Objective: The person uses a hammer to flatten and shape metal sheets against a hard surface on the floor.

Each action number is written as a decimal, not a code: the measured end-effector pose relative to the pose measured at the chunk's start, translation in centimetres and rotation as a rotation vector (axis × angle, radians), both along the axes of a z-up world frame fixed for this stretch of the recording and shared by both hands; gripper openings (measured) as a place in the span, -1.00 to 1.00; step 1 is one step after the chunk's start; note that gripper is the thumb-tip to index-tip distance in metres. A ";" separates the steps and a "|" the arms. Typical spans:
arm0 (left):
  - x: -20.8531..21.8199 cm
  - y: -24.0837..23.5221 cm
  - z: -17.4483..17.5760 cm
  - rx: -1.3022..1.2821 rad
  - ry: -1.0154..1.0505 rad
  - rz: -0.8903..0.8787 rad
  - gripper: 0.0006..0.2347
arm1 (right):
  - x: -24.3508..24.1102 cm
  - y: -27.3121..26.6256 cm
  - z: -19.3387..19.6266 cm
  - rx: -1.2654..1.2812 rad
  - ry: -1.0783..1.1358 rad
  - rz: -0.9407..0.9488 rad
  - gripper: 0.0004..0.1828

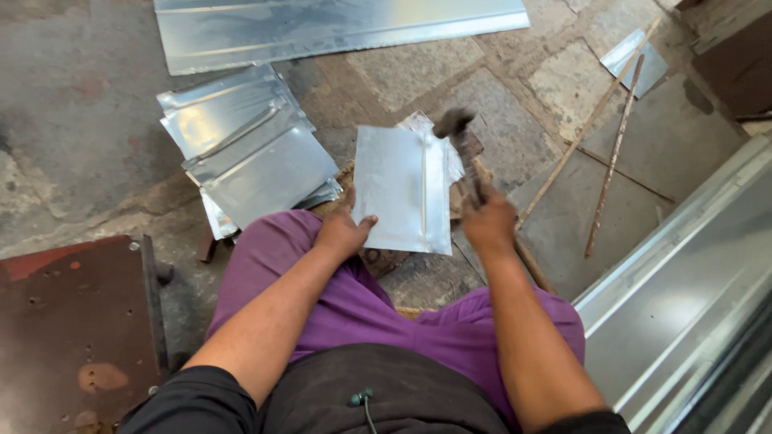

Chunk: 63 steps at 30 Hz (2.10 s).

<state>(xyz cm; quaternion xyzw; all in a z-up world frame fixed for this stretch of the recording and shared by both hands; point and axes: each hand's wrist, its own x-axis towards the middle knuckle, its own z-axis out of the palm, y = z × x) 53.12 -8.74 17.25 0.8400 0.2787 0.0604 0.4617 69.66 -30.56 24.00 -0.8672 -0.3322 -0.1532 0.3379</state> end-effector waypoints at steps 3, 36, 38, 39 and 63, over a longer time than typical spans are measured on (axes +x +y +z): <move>0.1 0.0 -1.1 -0.038 0.039 0.031 -0.20 | -0.8 -0.7 5.2 0.187 0.298 -0.222 -0.67; -0.4 -1.0 2.6 0.067 0.222 -0.118 0.09 | -4.6 -1.7 0.8 -0.009 0.120 -0.011 -0.53; 0.5 -0.4 2.4 0.096 0.165 -0.075 0.07 | -3.7 -1.5 3.0 0.038 0.144 -0.070 -0.49; 0.8 -0.3 2.1 0.115 0.109 -0.051 0.05 | -3.7 -1.8 4.6 0.055 0.164 -0.100 -0.47; 3.0 0.9 -0.9 0.105 0.024 0.156 -0.13 | -3.2 -3.9 12.7 0.563 -0.134 0.030 -0.78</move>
